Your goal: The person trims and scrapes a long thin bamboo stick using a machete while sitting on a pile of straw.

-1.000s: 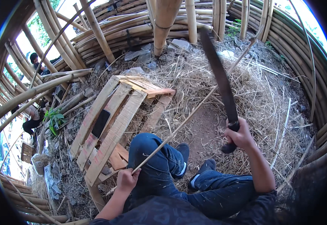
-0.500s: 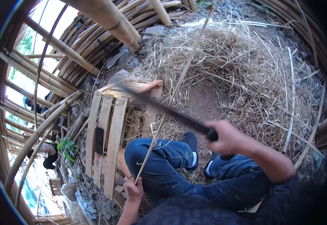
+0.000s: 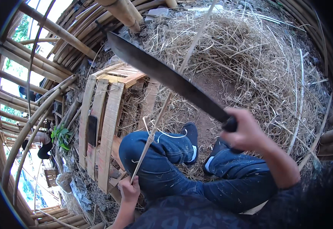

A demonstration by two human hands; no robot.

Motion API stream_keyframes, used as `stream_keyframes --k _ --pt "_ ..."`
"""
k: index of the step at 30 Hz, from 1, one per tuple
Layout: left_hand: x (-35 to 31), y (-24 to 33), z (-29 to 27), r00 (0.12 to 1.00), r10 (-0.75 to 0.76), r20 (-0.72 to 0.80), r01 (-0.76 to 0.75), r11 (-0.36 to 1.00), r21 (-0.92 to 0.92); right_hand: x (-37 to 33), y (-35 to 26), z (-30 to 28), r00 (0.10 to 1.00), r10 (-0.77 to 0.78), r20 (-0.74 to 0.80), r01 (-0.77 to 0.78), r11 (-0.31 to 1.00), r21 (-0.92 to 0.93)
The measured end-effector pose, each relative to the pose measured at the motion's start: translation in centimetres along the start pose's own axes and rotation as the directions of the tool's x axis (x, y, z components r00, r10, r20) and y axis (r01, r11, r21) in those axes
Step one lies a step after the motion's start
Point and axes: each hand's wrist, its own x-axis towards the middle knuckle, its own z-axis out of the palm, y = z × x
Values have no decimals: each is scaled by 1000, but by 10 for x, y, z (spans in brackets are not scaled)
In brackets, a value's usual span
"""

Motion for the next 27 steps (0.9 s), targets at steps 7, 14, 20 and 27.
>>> stream_keyframes --k 7,14,20,27 --pt "11 4 2 998 54 33 -55 998 28 -11 -18 8 971 239 -4 -239 969 -65" --pt "2 -6 -1 997 57 -47 -60 997 -56 -3 -30 6 993 61 -98 -54 996 75" --pt "11 -5 4 997 78 -14 -79 994 -71 -26 -5 38 975 218 -41 -221 973 -62" --pt "3 -13 7 998 65 -8 -65 990 -124 -12 -47 24 954 148 -261 -49 935 352"
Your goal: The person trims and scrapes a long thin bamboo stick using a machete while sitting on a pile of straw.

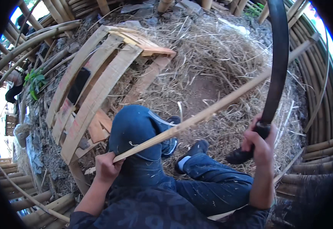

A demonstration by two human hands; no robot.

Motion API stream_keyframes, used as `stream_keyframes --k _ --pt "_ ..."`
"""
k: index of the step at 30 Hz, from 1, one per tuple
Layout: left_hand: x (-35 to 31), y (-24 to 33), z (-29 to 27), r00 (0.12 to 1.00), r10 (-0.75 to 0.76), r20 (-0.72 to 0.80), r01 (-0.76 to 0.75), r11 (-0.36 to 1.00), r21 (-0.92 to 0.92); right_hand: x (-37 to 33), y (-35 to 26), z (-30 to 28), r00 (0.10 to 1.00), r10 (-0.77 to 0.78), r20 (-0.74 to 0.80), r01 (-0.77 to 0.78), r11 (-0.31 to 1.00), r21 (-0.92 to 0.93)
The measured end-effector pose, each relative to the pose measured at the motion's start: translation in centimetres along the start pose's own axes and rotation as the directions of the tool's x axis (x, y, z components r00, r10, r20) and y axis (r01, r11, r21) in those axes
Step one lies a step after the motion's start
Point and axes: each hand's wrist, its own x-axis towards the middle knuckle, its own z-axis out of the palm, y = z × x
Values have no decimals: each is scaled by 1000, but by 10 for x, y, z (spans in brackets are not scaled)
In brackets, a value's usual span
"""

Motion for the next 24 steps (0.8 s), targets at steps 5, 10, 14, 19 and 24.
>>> stream_keyframes --k 5,10,14,19,24 --pt "7 2 -8 999 -30 39 30 999 14 -18 32 26 921 147 362 88 825 -559" --pt "4 -6 -3 1000 3 -13 -3 1000 -12 -9 1 9 954 86 287 59 884 -463" --pt "8 1 -3 1000 -4 -28 4 1000 -17 -18 19 14 981 141 131 -105 963 -246" --pt "6 -4 -10 1000 -12 14 13 1000 -4 -30 30 26 927 45 373 196 789 -582" --pt "3 -1 -5 1000 2 -12 -3 997 -76 -22 6 13 997 -15 72 39 937 -346"
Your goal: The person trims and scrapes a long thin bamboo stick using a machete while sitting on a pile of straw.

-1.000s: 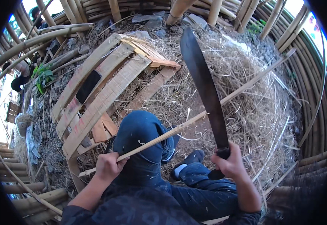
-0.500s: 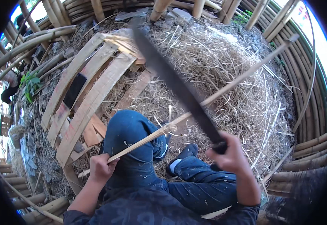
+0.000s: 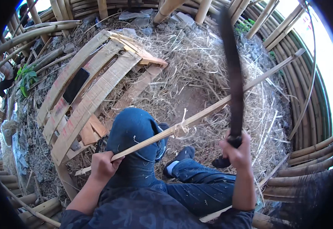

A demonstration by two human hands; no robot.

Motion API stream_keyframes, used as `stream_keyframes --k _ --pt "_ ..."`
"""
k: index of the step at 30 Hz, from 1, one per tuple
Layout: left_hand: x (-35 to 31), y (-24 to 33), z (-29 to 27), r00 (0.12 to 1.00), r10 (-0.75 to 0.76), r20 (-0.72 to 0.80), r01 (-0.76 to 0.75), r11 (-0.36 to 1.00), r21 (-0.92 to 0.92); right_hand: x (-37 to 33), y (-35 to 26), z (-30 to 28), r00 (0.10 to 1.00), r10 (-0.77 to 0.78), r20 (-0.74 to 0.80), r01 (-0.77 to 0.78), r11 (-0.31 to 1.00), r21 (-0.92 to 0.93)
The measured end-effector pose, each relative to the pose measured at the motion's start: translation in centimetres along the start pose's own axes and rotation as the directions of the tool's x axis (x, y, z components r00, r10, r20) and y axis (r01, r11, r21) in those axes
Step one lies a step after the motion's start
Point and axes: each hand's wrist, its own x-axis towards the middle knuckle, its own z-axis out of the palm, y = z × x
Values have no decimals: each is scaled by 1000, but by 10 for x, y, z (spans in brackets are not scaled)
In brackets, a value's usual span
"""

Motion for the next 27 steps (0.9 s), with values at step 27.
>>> stream_keyframes --k 27 --pt "7 17 -8 995 49 82 -52 998 30 -75 7 32 998 51 -48 -19 851 525"
